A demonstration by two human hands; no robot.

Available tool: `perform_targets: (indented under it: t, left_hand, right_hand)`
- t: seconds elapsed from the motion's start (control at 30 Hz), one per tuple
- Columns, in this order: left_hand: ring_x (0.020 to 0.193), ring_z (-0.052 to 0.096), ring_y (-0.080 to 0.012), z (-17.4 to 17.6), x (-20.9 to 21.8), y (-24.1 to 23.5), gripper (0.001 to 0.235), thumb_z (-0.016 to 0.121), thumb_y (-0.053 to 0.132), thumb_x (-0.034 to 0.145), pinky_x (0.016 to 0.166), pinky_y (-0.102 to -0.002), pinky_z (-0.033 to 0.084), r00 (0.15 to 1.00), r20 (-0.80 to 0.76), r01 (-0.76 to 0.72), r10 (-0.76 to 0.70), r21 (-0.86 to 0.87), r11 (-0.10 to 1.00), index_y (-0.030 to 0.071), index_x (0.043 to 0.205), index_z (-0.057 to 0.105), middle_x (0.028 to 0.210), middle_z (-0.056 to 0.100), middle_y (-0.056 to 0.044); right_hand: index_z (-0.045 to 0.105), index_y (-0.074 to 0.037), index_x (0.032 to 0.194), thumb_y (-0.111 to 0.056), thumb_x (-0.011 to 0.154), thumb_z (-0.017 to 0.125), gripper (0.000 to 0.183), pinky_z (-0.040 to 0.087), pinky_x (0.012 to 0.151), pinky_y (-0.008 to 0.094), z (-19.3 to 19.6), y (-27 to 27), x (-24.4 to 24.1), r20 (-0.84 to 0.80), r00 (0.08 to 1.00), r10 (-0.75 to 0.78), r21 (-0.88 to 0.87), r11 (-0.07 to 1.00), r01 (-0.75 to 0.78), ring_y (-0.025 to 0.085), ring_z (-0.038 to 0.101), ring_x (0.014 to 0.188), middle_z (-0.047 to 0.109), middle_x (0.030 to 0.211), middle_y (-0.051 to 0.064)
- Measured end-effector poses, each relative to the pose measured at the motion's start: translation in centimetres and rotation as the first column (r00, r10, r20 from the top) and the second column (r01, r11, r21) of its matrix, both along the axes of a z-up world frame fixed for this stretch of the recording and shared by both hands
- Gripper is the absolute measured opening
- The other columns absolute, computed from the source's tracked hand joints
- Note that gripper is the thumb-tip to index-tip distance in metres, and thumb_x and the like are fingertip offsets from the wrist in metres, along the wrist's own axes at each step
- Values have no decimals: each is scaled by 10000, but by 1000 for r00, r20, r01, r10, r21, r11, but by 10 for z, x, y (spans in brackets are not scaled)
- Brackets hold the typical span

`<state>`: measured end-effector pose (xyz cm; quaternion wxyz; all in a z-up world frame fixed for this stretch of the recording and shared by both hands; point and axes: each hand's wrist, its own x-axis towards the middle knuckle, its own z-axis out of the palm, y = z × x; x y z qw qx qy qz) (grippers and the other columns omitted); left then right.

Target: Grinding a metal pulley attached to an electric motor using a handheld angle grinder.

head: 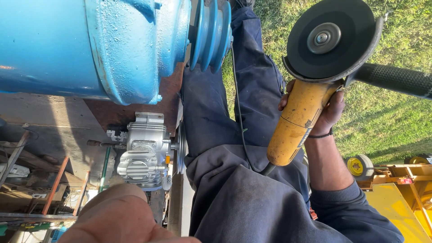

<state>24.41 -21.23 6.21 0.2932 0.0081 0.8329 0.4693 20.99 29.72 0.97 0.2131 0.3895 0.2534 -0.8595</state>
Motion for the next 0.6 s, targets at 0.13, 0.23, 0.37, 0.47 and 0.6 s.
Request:
perform_targets:
  t: [0.13, 0.23, 0.37, 0.47, 0.6]
  left_hand:
    - [770, 715, -138, 5, -2, -10, 117, 725, 209, 796, 694, -296, 579, 1000, -2, 12, -12, 24, 1000, 197, 911, 738, 945, 748, 63]
    - [773, 717, -136, 11, -4, -19, 115, 720, 207, 803, 695, -295, 578, 1000, -3, 23, -23, 35, 999, 195, 916, 739, 952, 752, 66]
    - [777, 719, -133, 18, -5, -29, 113, 713, 205, 812, 696, -293, 578, 999, -7, 36, -36, 54, 998, 193, 921, 740, 962, 757, 70]
    - [781, 720, -131, 19, 0, -34, 112, 708, 203, 819, 696, -292, 578, 999, -11, 46, -45, 69, 997, 192, 926, 742, 970, 761, 73]
    - [785, 722, -129, 24, 3, -42, 112, 702, 201, 828, 697, -291, 577, 999, -15, 53, -52, 87, 995, 190, 931, 743, 980, 767, 77]
  right_hand:
    - [461, 2, 1442, -711, 929, 678, 905, 606, 863, 468, -2, -3, -1, 17, 1000, -9, -14, 1000, 9, 338, 706, 1009, 584, 1229, 216]
    - [464, -1, 1437, -706, 924, 680, 898, 605, 849, 464, -3, -6, 0, 13, 1000, -12, -31, 999, 13, 337, 705, 1008, 582, 1216, 217]
    - [470, 24, 1418, -734, 932, 674, 923, 597, 838, 457, -2, -6, 3, 6, 1000, 25, 21, 999, -25, 321, 692, 1002, 575, 1196, 213]
    - [472, 19, 1466, -738, 910, 671, 960, 599, 818, 457, 0, -9, 0, 21, 999, 32, 36, 999, -33, 325, 693, 989, 598, 1245, 228]
    - [471, 24, 1414, -731, 928, 667, 920, 599, 825, 457, -3, -7, 6, 7, 1000, 22, 30, 999, -22, 322, 692, 991, 584, 1183, 214]
